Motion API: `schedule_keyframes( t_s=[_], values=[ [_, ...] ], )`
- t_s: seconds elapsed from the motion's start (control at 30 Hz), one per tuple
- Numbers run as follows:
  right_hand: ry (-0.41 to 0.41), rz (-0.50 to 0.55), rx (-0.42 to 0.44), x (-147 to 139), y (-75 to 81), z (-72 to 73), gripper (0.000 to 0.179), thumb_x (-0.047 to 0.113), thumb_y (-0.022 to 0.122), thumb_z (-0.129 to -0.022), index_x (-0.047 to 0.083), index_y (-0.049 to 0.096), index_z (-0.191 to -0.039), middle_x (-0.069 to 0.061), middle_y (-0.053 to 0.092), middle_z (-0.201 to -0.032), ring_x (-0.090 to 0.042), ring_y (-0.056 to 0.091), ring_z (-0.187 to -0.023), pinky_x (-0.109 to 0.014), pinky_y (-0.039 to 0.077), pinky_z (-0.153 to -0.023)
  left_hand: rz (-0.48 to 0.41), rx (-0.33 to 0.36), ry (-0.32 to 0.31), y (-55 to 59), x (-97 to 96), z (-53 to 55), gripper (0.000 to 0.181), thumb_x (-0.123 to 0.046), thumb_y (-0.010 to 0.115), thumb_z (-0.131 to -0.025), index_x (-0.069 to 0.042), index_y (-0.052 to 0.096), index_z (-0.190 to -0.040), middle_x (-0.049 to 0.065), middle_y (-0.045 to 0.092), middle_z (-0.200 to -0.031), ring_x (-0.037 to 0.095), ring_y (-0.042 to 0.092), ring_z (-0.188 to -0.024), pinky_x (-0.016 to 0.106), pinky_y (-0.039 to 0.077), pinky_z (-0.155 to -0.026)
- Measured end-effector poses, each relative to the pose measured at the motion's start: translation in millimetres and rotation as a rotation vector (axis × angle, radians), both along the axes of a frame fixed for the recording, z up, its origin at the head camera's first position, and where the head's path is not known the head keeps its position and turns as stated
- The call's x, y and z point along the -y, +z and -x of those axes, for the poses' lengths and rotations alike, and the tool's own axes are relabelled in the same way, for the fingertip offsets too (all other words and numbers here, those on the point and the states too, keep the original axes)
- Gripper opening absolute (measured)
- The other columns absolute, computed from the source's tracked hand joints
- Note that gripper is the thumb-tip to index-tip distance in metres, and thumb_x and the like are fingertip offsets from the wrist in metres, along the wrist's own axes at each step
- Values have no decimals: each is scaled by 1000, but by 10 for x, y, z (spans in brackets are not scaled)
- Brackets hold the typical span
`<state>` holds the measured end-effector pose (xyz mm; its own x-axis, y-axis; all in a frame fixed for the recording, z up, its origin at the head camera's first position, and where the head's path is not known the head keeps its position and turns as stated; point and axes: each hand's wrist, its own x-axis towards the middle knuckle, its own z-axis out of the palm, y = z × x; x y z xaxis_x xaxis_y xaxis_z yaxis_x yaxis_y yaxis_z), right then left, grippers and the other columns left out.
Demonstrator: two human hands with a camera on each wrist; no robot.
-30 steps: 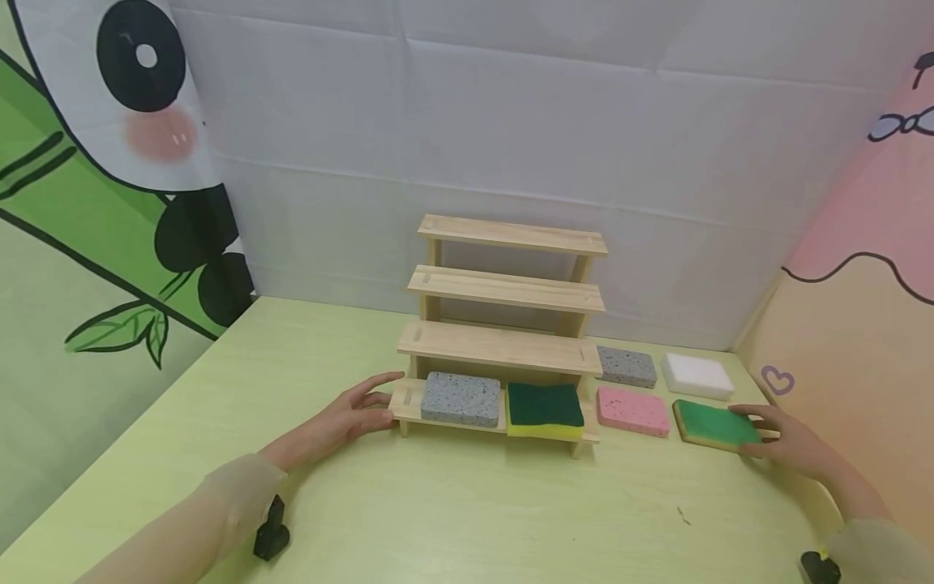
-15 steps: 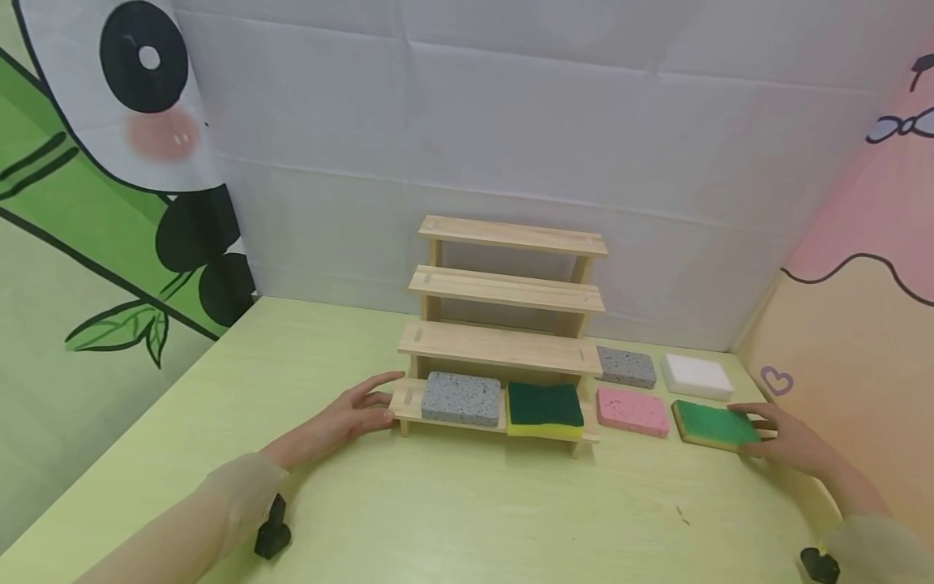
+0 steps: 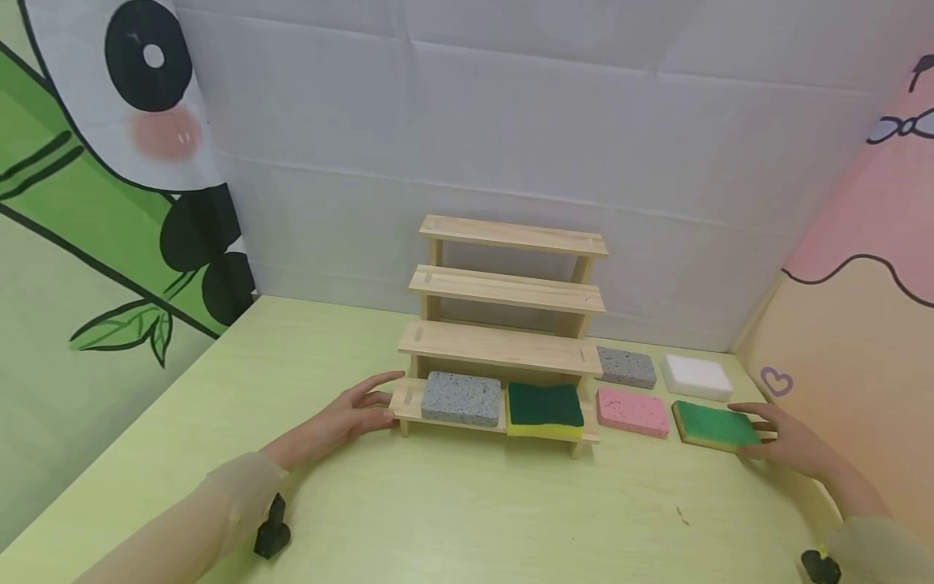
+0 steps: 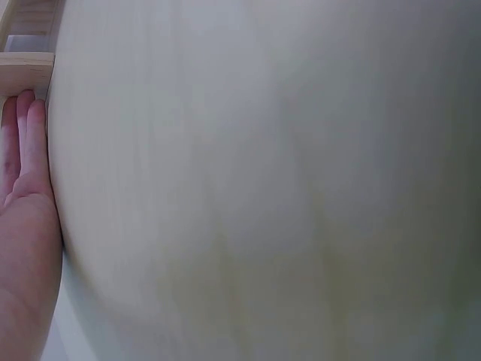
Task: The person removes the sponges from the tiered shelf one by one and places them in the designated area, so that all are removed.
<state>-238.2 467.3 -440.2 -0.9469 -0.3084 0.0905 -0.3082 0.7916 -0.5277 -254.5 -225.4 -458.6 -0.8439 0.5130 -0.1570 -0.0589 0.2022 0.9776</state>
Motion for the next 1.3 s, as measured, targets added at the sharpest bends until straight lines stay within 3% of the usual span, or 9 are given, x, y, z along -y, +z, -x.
schedule_keyframes(
  t_s=[0.17, 0.37, 0.53, 0.67, 0.87, 1.0, 1.1, 1.3],
  values=[
    [-10, -10, 12, 28, 21, -15, 75, 8, 81, -77, -11, 41, -138, -38, 38, -137, -64, 52, -110, -27, 54, -77, -10, -7, -4, 1, 5, -3, 65, -24, 56, -101, -39, 22, -155, 10, 44, -151, 20, 51, -134, 29, 43, -110],
    [-43, -36, 24, 85, 110, -33, 78, 15, 81, -78, -11, 39, -138, -41, 34, -141, -66, 46, -115, -56, 53, -80, -4, 14, 8, -3, 5, 2, 64, -27, 56, -101, -42, 23, -154, 6, 43, -153, 20, 48, -137, 34, 40, -114],
    [-69, -39, 26, 154, 205, -25, 75, 20, 78, -82, -8, 40, -141, -40, 29, -148, -62, 41, -121, -64, 48, -82, -1, 10, 5, -9, 4, 7, 64, -27, 56, -101, -42, 23, -154, 6, 41, -155, 21, 47, -138, 39, 38, -116],
    [-74, -40, -30, 242, 287, -2, 73, 21, 77, -83, -5, 42, -141, -36, 34, -146, -57, 41, -121, -69, 42, -88, -8, 6, 1, -20, 13, 22, 64, -26, 55, -101, -41, 22, -154, 7, 41, -154, 20, 48, -137, 35, 40, -114],
    [-44, -38, -142, 449, 439, 18, 66, 19, 76, -85, -3, 46, -139, -29, 48, -136, -52, 43, -119, -64, 41, -89, -8, 7, 2, -39, 18, 34, 65, -25, 56, -101, -39, 22, -155, 8, 41, -154, 21, 48, -136, 33, 42, -113],
    [-56, -47, -217, 618, 533, 43, 61, 20, 78, -84, -1, 51, -135, -27, 52, -132, -48, 47, -115, -44, 43, -84, -3, 16, 2, -41, 18, 30, 65, -26, 56, -101, -40, 22, -155, 7, 40, -155, 20, 48, -137, 33, 41, -113],
    [-67, -48, -251, 767, 614, 56, 59, 22, 77, -84, 1, 53, -134, -26, 54, -130, -46, 50, -114, -40, 43, -82, -16, 20, -4, -36, 20, 27, 65, -25, 56, -101, -39, 22, -155, 8, 40, -155, 21, 47, -138, 32, 42, -112],
    [-57, -42, -283, 1114, 794, 61, 57, 24, 75, -87, 1, 52, -135, -26, 54, -133, -45, 50, -117, -55, 45, -89, -21, 25, -4, -17, 20, 19, 65, -24, 55, -102, -39, 22, -155, 7, 40, -155, 20, 47, -137, 30, 42, -112]
  ],
)
